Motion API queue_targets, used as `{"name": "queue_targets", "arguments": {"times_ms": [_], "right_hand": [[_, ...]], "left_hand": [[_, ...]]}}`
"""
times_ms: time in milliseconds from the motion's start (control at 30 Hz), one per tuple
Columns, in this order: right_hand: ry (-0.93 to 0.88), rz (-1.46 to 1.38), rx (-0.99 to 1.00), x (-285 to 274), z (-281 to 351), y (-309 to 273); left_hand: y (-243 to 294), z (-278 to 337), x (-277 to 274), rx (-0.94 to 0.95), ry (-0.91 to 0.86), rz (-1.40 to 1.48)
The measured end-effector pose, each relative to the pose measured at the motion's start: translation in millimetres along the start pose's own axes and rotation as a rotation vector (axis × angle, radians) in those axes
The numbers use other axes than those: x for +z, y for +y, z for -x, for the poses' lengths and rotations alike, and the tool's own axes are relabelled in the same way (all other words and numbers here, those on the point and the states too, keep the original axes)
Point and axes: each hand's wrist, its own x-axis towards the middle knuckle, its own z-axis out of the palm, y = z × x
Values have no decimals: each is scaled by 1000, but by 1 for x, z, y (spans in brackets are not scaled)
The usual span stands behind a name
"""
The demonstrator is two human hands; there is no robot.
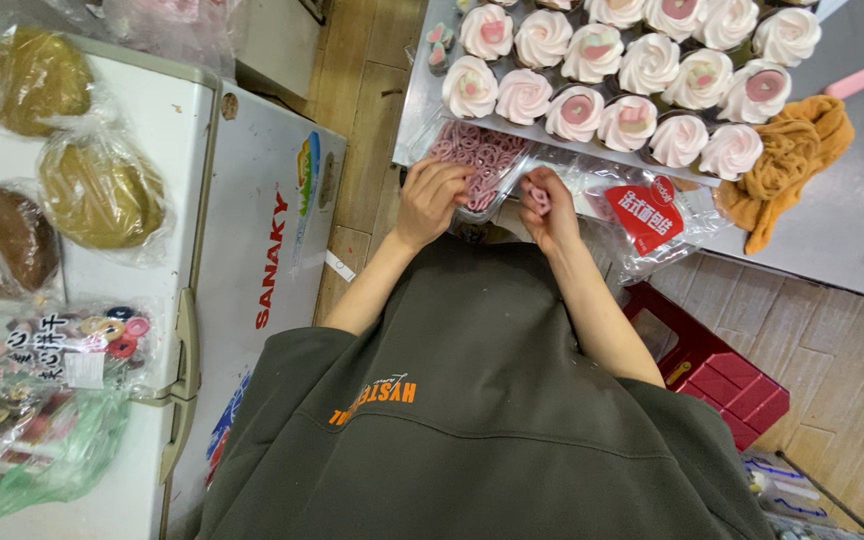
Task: The person places small pink pretzel-shaped decorations onto a tray of rose-shaped cupcakes. They then fold and place orange napkins under the tray.
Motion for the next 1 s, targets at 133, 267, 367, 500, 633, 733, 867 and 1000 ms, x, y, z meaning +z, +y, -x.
{"name": "queue_targets", "arguments": {"times_ms": [133, 267, 367, 500, 633, 733, 867, 1000], "right_hand": [[-3, -172, 12, -8, 52, -16], [15, 162, -238, 34, 99, -32], [-20, 506, -584, 87, 128, -36], [-161, 1148, -1222, 158, 146, -39], [-193, 1313, -1357, 194, 157, -51], [-227, 1323, -1404, 202, 160, -53], [-172, 1010, -1144, 199, 150, -55], [-144, 737, -1189, 200, 123, -77]], "left_hand": [[3, 9, -5, 45, -112, -34], [36, -6, -9, -41, -33, 187], [90, -29, 9, -602, 131, 1059], [135, -70, 25, -986, 234, 2118], [139, -84, 16, -1003, 358, 2298], [135, -78, 10, -976, 332, 2227], [132, -73, 15, -1048, 389, 2389], [128, -77, 11, -942, 473, 2534]]}}
